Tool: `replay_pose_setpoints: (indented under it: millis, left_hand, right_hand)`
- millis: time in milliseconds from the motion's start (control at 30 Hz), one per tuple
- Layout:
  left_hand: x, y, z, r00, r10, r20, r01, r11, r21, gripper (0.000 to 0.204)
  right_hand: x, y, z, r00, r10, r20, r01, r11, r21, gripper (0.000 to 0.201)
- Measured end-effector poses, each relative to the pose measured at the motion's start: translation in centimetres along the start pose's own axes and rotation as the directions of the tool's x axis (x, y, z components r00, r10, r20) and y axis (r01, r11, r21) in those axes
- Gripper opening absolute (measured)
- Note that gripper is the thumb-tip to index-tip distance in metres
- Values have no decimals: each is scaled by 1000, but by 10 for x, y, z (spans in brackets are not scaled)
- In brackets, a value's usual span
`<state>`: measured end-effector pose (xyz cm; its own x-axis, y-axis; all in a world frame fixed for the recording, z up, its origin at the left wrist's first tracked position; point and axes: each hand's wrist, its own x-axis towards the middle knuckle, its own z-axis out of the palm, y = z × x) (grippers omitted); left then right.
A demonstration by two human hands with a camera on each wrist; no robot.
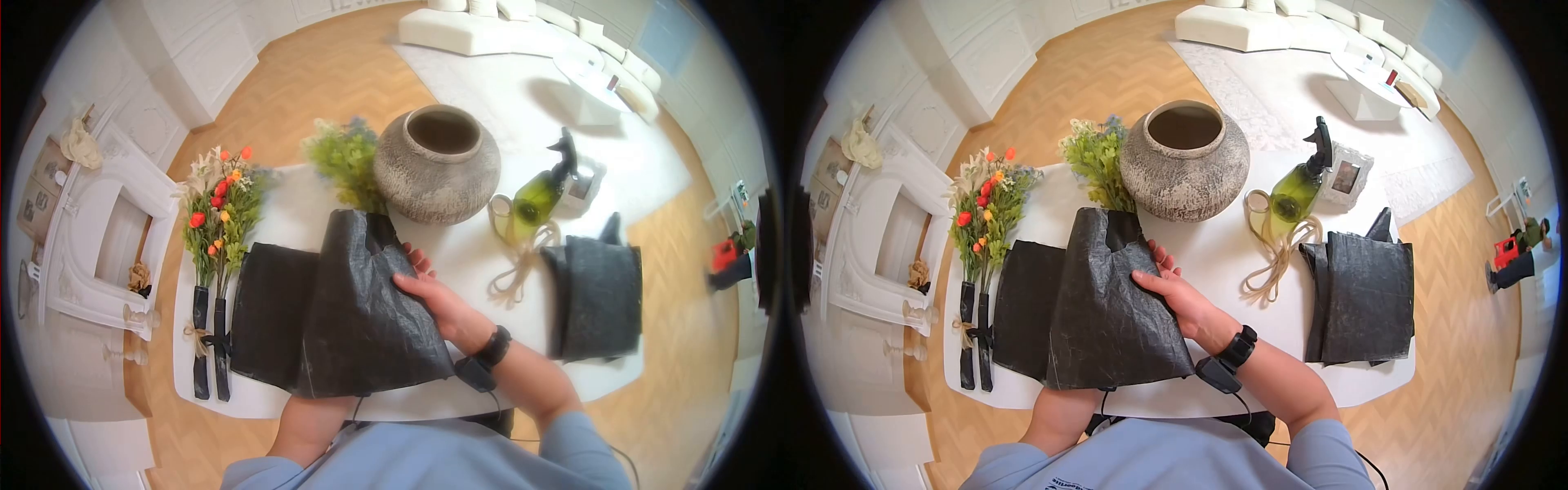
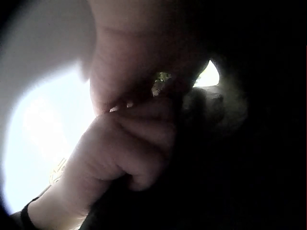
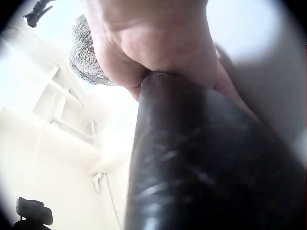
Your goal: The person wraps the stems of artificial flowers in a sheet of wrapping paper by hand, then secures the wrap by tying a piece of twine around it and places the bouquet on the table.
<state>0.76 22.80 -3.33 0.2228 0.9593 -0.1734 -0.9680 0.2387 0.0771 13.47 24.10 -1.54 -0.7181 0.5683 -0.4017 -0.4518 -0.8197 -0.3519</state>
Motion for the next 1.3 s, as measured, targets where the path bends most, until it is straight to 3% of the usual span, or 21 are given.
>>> replay_pose_setpoints:
  millis: [33, 133, 300, 333, 433, 500, 600, 700, 733, 767, 833, 933, 967, 1100, 1167, 1300]
  left_hand:
    - [-21, 2, -2, 1000, 15, -20, -14, 1000, 11, 52]
    - [-12, -1, 2, 997, 46, -61, -44, 999, 32, 52]
    - [10, 18, 4, 991, -9, 135, -9, 992, 127, 53]
    - [37, 27, 17, 984, -23, 176, -4, 989, 148, 53]
    - [-28, 21, -17, 954, -66, 293, 3, 978, 210, 54]
    - [-42, 28, -24, 924, -101, 370, 3, 967, 255, 55]
    - [3, 46, 1, 861, -165, 480, -3, 944, 330, 55]
    - [-25, 44, -12, 778, -238, 581, -19, 916, 401, 56]
    - [-17, 57, -7, 746, -263, 612, -29, 905, 424, 56]
    - [32, 66, 23, 713, -286, 640, -40, 895, 445, 57]
    - [26, 65, 25, 645, -326, 691, -74, 873, 482, 57]
    - [27, 78, 49, 626, -337, 703, -102, 859, 502, 58]
    - [4, 88, 50, 618, -345, 707, -112, 851, 513, 58]
    - [30, 96, 98, 587, -376, 718, -155, 817, 555, 58]
    - [18, 107, 106, 571, -392, 721, -166, 805, 570, 58]
    - [10, 109, 117, 552, -419, 721, -170, 790, 590, 58]
  right_hand:
    - [-1, 1, 3, 999, -46, -13, 46, 999, -25, 59]
    - [1, -2, -2, 999, 6, 52, -3, 999, -54, 55]
    - [2, -2, -6, 994, 55, 99, -47, 996, -79, 49]
    - [2, -2, -5, 994, 40, 102, -32, 996, -86, 47]
    - [2, 0, -8, 990, 58, 131, -43, 992, -115, 47]
    - [3, 4, -7, 991, 27, 133, -8, 990, -144, 48]
    - [-4, 3, -1, 988, 3, 157, 34, 972, -232, 51]
    - [-16, 1, 12, 978, 2, 209, 68, 943, -326, 52]
    - [-20, 1, 16, 970, -5, 243, 94, 930, -356, 51]
    - [-23, 1, 21, 969, -7, 247, 99, 927, -362, 51]
    - [-29, -1, 33, 951, -64, 301, 201, 870, -450, 51]
    - [-38, -7, 59, 951, -121, 285, 268, 783, -561, 44]
    - [-39, -10, 67, 950, -155, 271, 295, 727, -620, 41]
    - [-37, -14, 91, 954, -210, 214, 300, 667, -682, 34]
    - [-36, -6, 99, 862, -430, 269, 479, 518, -708, 33]
    - [-34, -6, 100, 823, -443, 355, 544, 436, -717, 33]
